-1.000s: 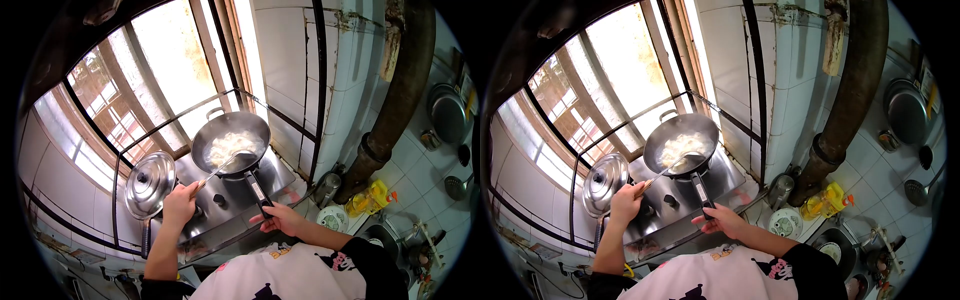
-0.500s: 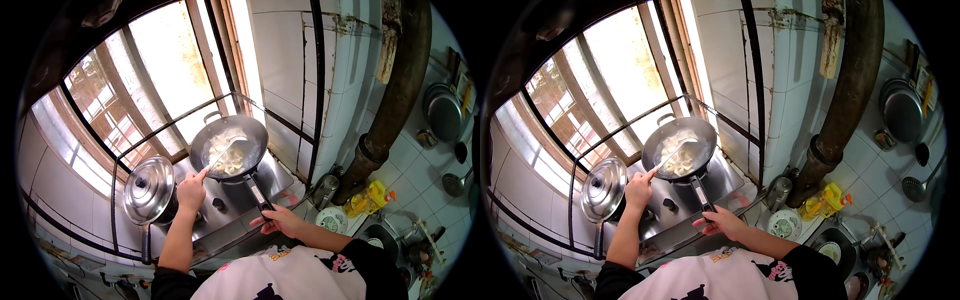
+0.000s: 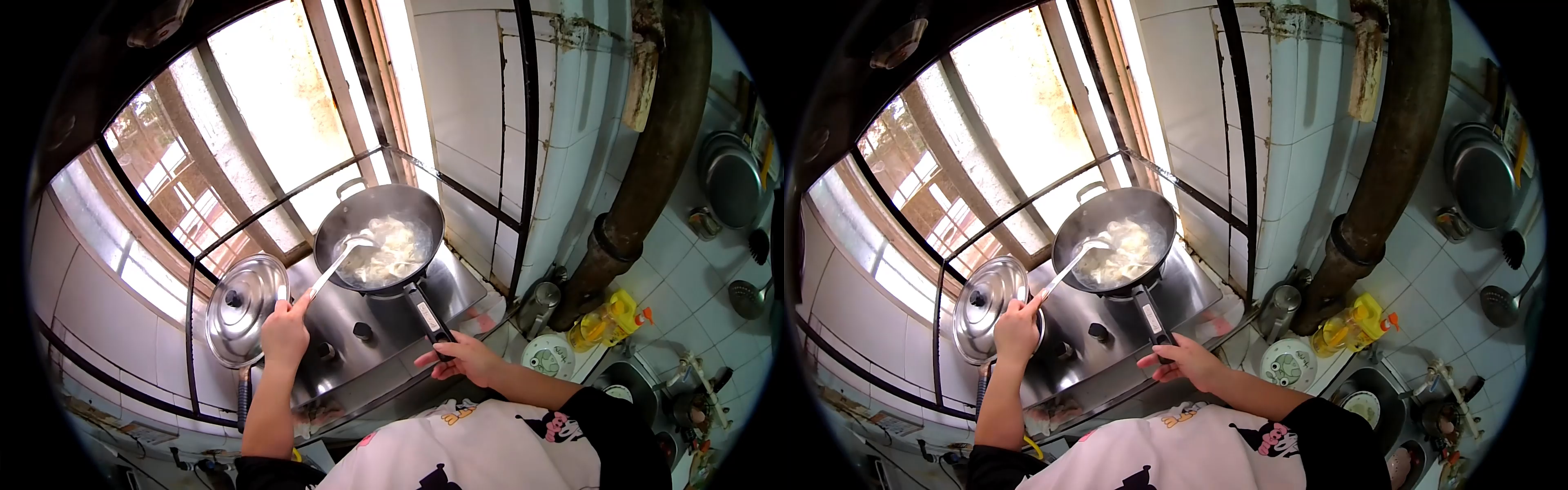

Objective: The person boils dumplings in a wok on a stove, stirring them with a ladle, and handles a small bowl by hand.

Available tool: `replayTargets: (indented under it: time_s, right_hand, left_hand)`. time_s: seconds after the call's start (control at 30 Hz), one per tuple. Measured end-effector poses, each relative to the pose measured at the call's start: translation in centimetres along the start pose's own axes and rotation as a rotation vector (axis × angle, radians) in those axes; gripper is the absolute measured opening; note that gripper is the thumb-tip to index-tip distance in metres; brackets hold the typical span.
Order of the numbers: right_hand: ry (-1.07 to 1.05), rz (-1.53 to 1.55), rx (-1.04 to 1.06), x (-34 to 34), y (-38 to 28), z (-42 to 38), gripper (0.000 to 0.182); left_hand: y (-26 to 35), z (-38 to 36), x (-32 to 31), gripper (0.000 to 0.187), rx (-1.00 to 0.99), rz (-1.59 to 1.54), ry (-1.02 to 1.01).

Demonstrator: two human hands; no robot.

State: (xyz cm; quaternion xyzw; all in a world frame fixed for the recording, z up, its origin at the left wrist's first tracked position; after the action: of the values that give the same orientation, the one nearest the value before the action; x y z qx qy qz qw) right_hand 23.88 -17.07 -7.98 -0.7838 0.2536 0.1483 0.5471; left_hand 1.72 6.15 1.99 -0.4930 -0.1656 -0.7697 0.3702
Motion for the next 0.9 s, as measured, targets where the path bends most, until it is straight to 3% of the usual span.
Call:
replayTargets:
  time_s: [0.4,0.9]
  right_hand:
    - [-0.017,0.029,-0.001,0.1,0.1,0.2,0.031]
    - [-0.025,0.028,-0.005,0.5,0.3,0.0,0.028]
  left_hand:
    - [1.0,-4.1,4.9,0.045,-0.033,-0.107,-0.074]
    - [5.1,2.5,-3.9,0.034,-0.004,-0.193,0.019]
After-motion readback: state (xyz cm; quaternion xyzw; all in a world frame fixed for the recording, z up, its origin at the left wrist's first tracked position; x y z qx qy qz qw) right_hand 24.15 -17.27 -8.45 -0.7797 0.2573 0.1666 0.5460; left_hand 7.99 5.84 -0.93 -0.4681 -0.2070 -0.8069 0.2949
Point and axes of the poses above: each hand's wrist, its own z-axis towards the middle knuckle, its own x-axis out of the back of the hand, y = z × x, the point moved 3 cm from there along z, towards the middle knuckle, and after that the axes turned 4 degrees about y, right-handed, at the moved point
